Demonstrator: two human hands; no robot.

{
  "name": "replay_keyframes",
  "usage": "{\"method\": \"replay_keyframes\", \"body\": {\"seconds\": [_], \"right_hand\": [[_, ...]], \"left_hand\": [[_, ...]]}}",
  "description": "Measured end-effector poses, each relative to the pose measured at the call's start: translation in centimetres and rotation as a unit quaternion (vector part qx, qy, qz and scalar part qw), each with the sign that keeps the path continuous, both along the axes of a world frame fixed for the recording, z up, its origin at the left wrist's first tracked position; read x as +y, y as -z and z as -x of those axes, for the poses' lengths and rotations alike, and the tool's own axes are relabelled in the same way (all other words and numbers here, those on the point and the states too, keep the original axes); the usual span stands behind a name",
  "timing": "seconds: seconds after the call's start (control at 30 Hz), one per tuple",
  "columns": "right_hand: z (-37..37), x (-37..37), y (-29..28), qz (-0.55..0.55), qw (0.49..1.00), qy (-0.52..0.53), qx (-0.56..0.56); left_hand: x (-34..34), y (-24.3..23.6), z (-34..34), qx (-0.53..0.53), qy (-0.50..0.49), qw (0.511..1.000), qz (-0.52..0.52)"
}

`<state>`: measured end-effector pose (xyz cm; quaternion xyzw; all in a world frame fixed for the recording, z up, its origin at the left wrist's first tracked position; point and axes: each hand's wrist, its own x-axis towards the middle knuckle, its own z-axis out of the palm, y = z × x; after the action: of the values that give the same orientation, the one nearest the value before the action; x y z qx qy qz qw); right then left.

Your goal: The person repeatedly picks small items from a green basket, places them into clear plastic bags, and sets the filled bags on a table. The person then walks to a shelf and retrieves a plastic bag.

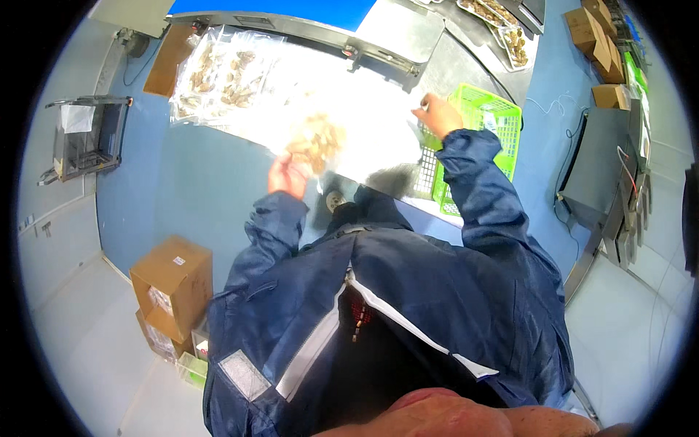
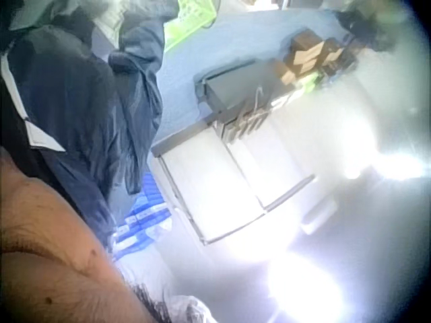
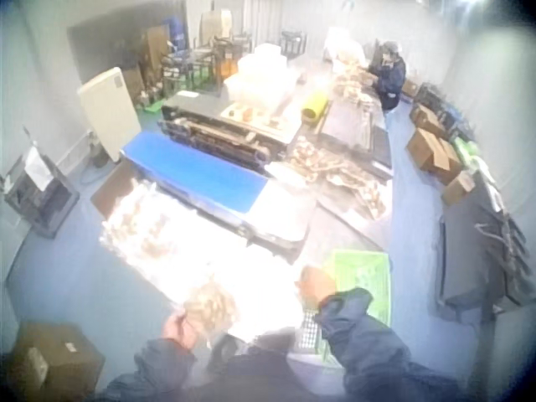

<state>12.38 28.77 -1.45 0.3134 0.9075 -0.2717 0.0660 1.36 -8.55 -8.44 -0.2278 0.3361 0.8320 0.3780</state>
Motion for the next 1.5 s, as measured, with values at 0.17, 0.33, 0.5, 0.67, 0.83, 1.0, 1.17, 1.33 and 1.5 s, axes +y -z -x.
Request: {"method": "replay_keyframes", "body": {"seconds": [0.17,0.33,0.5,0.67,0.83,1.0,1.17,1.33,1.5], "right_hand": [[-0.9,-0.8,10.0,-0.030,0.997,0.058,-0.032],[-1.1,-0.5,10.1,0.035,0.990,0.113,0.080],[-3.6,-0.3,1.9,0.482,0.818,0.255,0.183],[-4.8,-5.2,-4.4,0.293,0.916,0.096,0.256],[-3.7,-7.4,-9.3,0.298,0.911,0.085,0.272],[-5.5,-7.1,-9.3,0.218,0.940,-0.011,0.264],[-3.7,-7.8,-8.4,0.215,0.890,0.063,0.398],[-3.7,1.7,-5.4,0.433,0.838,-0.240,0.230],[-3.7,33.9,12.1,0.188,0.865,0.301,0.354]], "left_hand": [[1.6,3.9,7.0,0.040,-0.086,0.992,0.088],[4.3,4.5,8.1,0.118,-0.100,0.965,0.213],[6.4,-1.5,4.8,0.146,-0.127,0.882,0.430],[11.8,-11.6,-5.2,0.442,0.342,0.794,0.240],[14.8,-11.3,-4.4,0.364,0.432,0.814,0.132],[14.1,-13.7,-2.5,0.489,0.325,0.758,0.284],[14.3,-11.5,-7.1,0.579,0.318,0.675,0.328],[11.5,-9.0,-4.0,0.350,0.187,0.845,0.357],[9.5,-9.7,-2.1,0.547,0.161,0.675,0.467]]}}
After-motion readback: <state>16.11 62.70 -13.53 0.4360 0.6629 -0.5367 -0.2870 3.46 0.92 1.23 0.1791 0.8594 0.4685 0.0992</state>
